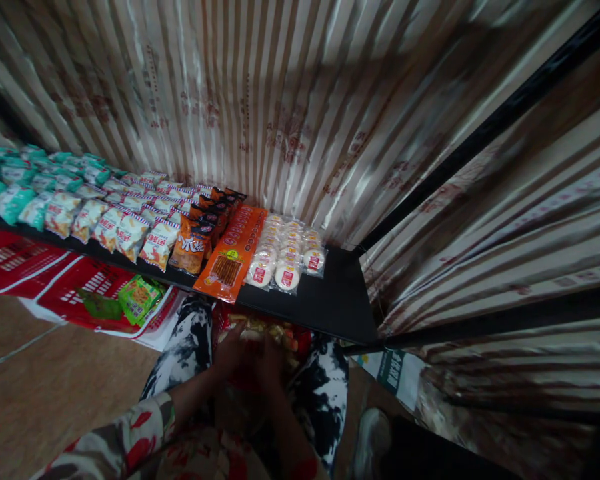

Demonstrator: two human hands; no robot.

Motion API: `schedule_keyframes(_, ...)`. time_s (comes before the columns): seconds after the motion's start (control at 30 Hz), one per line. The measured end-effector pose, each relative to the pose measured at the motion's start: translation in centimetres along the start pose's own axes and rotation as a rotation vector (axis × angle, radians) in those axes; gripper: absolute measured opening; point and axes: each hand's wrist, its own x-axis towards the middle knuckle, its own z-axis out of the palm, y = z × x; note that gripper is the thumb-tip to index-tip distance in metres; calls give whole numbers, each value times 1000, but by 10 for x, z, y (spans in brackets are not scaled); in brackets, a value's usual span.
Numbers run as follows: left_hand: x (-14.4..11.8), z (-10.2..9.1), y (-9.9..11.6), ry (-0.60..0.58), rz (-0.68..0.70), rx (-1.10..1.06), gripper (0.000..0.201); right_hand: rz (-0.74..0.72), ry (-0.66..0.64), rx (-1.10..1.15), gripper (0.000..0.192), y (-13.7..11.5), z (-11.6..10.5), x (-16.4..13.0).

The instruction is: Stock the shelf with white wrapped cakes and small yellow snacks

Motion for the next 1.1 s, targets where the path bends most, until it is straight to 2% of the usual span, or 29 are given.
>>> schedule_keyframes(0.13,-1,-3,8,-42,73,128,52,-74,-33,-1,55,-4,-7,-1)
schedule_keyframes(0.4,1,-16,27,-109,234,238,67,-94,-56,80,52,0,-27,0)
schedule_keyframes(0.5,-1,-23,39,-132,221,288,62,-78,-60,147,47,0,-39,0)
schedule_keyframes(0.6,-4,-29,51,-137,178,308,48,-63,-76,183,43,-1,-52,0)
schedule_keyframes(0.87,-5,-36,66,-89,164,204,19,-73,-161,271,24,1,-78,1)
schedule_keyframes(1.1,-2,-33,79,-13,144,-94,11,-98,-118,433,19,6,-92,3)
